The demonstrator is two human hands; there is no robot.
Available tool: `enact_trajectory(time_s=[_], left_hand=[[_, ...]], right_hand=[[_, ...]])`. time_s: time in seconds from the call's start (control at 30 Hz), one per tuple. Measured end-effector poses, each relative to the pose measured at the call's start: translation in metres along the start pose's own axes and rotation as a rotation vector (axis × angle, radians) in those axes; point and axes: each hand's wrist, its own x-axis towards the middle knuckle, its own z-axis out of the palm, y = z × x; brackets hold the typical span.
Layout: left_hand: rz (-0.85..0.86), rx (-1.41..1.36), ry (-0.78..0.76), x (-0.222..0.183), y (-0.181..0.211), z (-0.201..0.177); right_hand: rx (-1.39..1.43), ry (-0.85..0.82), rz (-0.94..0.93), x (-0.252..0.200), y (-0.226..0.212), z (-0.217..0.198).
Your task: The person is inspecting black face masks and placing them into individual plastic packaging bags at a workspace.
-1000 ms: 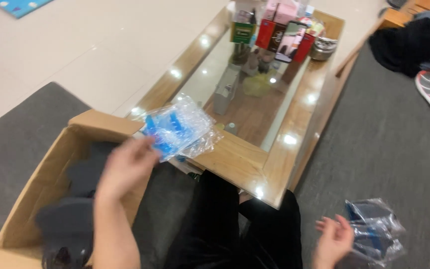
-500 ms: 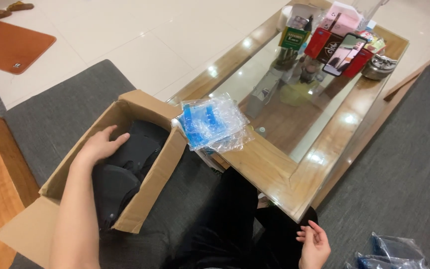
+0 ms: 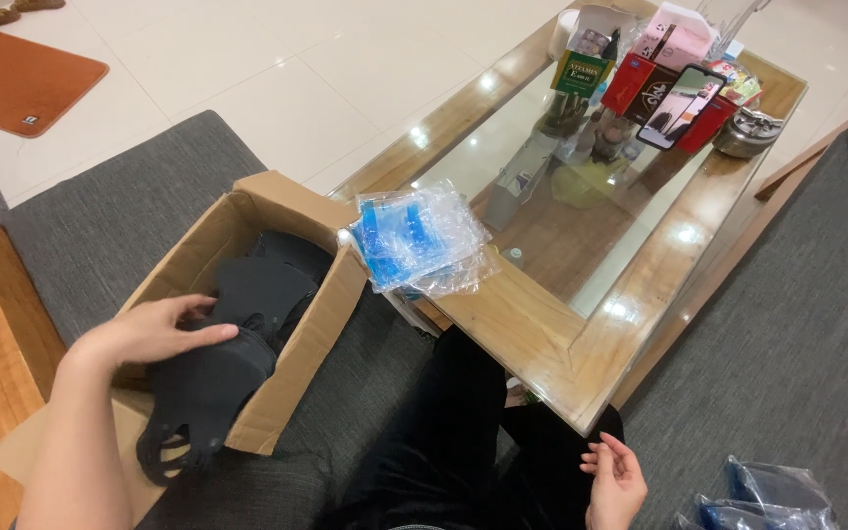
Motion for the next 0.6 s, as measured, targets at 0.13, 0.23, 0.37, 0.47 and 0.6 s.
enact_trajectory(time_s=[0.13,0.23,0.37,0.47,0.6], left_hand=[[0.005,-0.104,0.063,-0.028,0.004,-0.002],[0.066,-0.1,0.043,-0.032,0.0,0.001],[0.111,0.04,0.118,-0.012,-0.017,0.029],[0.08,0.087,0.176,-0.023,-0.009,0.033],[0.08,0.22,0.279,-0.042,0.001,0.034]], right_hand=[[0.0,-0.005,-0.026,0.002,0.007,-0.001],[-0.014,0.001,-0.021,0.0,0.0,0.002],[-0.021,-0.002,-0.029,0.002,0.004,0.001],[0.002,-0.017,-0.023,0.003,0.006,0.0],[-0.022,0.004,-0.011,0.001,-0.004,0.004]])
